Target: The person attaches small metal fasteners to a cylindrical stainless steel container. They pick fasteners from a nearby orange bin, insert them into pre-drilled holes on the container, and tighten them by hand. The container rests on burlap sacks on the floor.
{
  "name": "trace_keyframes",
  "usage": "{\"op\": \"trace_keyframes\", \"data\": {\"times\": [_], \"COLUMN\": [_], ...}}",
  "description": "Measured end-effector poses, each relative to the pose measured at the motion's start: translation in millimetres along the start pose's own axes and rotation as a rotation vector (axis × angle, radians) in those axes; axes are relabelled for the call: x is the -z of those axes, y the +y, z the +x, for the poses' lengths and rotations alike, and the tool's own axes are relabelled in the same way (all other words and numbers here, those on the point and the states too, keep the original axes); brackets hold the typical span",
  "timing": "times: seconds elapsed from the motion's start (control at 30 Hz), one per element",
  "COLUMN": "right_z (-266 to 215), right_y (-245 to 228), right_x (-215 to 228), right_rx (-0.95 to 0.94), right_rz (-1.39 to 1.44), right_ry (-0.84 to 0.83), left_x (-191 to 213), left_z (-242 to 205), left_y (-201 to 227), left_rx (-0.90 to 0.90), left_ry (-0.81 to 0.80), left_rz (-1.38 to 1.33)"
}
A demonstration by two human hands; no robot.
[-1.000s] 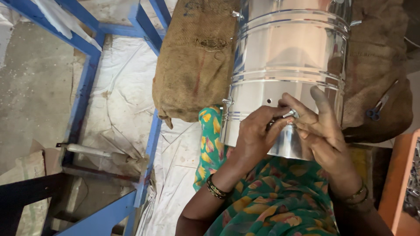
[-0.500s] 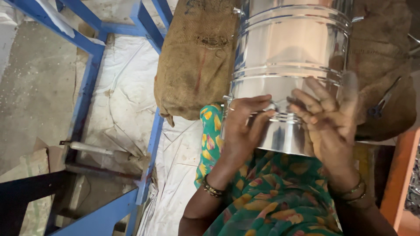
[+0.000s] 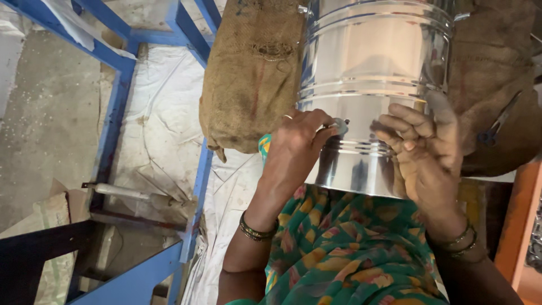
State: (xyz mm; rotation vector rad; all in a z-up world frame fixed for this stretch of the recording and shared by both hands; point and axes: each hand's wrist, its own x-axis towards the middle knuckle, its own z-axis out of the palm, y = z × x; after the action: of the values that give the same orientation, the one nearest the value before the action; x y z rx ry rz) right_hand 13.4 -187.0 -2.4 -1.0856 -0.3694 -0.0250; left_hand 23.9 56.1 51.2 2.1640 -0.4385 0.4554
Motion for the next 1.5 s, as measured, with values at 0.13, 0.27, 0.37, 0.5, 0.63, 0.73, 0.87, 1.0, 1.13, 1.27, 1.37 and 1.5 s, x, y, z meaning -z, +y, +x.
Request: {"op": "trace_keyframes", "data": {"times": [0.13,0.27,0.37,0.5,0.63,0.73,0.87,1.0,1.13,1.27,1.37,1.5], "right_z": [-2,-4,-3,-1,-2,0,-1,3,-6,-27,-36,-48], "right_y": [-1,-4,-4,-2,-2,-1,0,2,3,-6,-11,-5], "right_x": [-3,-5,-7,-10,-13,-15,-19,-24,-26,-18,-9,-3], "right_rx": [-0.028,-0.042,-0.05,-0.03,-0.03,-0.014,-0.017,-0.038,-0.081,0.013,0.209,0.191], "right_rz": [-0.017,-0.031,-0.028,-0.019,-0.072,-0.093,-0.097,-0.055,-0.127,-0.562,-1.001,-1.4], "right_ry": [0.023,0.034,0.039,0.019,0.001,-0.003,-0.003,0.036,0.086,-0.018,-0.154,-0.162], "left_x": [2,0,-3,-10,-15,-19,-20,-28,-45,-49,-51,-57], "left_z": [10,17,18,22,15,15,16,8,-5,-13,-11,-7], "left_y": [5,8,9,5,7,6,-2,-9,-10,-13,-11,-3], "left_rx": [-0.013,-0.028,-0.033,0.013,0.057,0.014,0.082,0.004,0.19,0.027,-0.012,-0.034], "left_ry": [-0.046,-0.07,-0.043,0.013,-0.01,-0.045,-0.043,0.016,0.013,0.047,0.001,-0.02], "left_rz": [0.03,0.094,0.055,0.009,0.072,0.082,0.027,-0.006,-0.135,-0.113,-0.027,0.01]}}
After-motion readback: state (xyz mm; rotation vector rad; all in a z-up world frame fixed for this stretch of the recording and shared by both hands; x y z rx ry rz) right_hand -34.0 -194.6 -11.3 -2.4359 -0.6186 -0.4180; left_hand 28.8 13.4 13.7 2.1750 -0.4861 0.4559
